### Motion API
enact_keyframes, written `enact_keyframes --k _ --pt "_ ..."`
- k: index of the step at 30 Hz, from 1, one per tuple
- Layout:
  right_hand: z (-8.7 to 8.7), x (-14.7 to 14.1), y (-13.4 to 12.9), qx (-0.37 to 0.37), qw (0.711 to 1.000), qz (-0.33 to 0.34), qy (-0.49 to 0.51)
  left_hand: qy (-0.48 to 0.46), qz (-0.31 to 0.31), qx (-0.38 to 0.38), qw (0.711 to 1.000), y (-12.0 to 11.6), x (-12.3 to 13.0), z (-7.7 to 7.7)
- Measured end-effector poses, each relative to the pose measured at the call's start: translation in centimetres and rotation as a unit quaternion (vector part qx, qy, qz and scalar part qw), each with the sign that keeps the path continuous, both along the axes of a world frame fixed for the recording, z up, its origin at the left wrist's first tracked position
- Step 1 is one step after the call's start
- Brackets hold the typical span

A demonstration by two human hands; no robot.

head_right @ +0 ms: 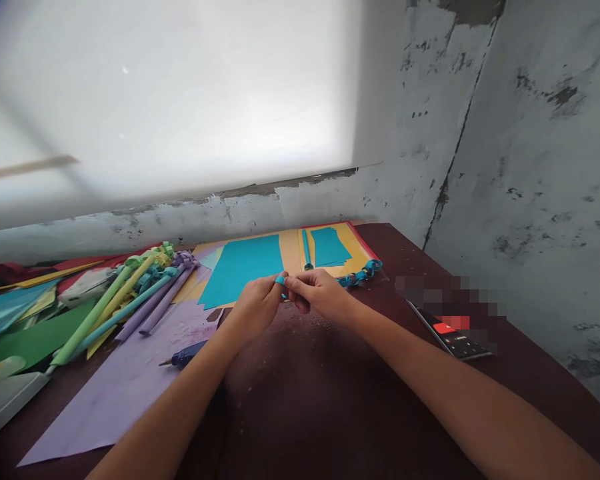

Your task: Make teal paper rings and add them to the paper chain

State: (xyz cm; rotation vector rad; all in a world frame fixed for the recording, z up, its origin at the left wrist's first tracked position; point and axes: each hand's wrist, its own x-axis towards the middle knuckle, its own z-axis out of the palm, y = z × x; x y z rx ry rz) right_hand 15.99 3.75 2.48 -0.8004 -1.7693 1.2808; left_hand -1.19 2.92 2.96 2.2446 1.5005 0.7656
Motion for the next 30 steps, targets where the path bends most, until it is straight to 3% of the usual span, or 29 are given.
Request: enact_keyframes --k 2,4,9,13,16,18,22,25,30 --pt "-0.1 0.1 0.2 -0.003 1.000 -0.011 -0.010 0.087 0.064 0.073 0.991 -0.2 -0.3 0.3" --pt "-0.2 0.1 0.3 -0.005 1.000 -0.016 -0.016 0.141 0.091 0.111 0.980 -0.4 -0.5 0.6" --pt "-0.2 0.1 0.3 -0.004 1.000 0.000 -0.021 0.177 0.059 0.125 0.975 -0.6 -0.5 0.5" --pt "-0.1 0.2 0.2 0.010 1.000 0.025 0.013 0.031 0.007 0.037 0.999 -0.4 0.2 -0.3" --pt "0.1 0.2 0.1 0.014 0.999 0.027 0.028 -0.104 -0.041 -0.030 0.993 -0.1 0.7 -1.0" --pt "0.2 0.3 0.0 0.011 0.999 0.026 0.027 -0.123 -0.046 -0.030 0.991 -0.1 0.8 -1.1" --pt "0.0 0.2 0.1 0.013 1.000 0.017 0.006 0.028 0.008 0.041 0.999 -0.4 0.4 -0.3" --pt "-0.3 0.2 0.4 0.001 1.000 0.001 -0.015 0.176 0.087 0.108 0.975 -0.8 -0.1 0.5" --pt "-0.7 0.1 0.5 -0.002 1.000 0.000 -0.025 0.231 0.061 0.128 0.963 -0.9 -0.3 0.8"
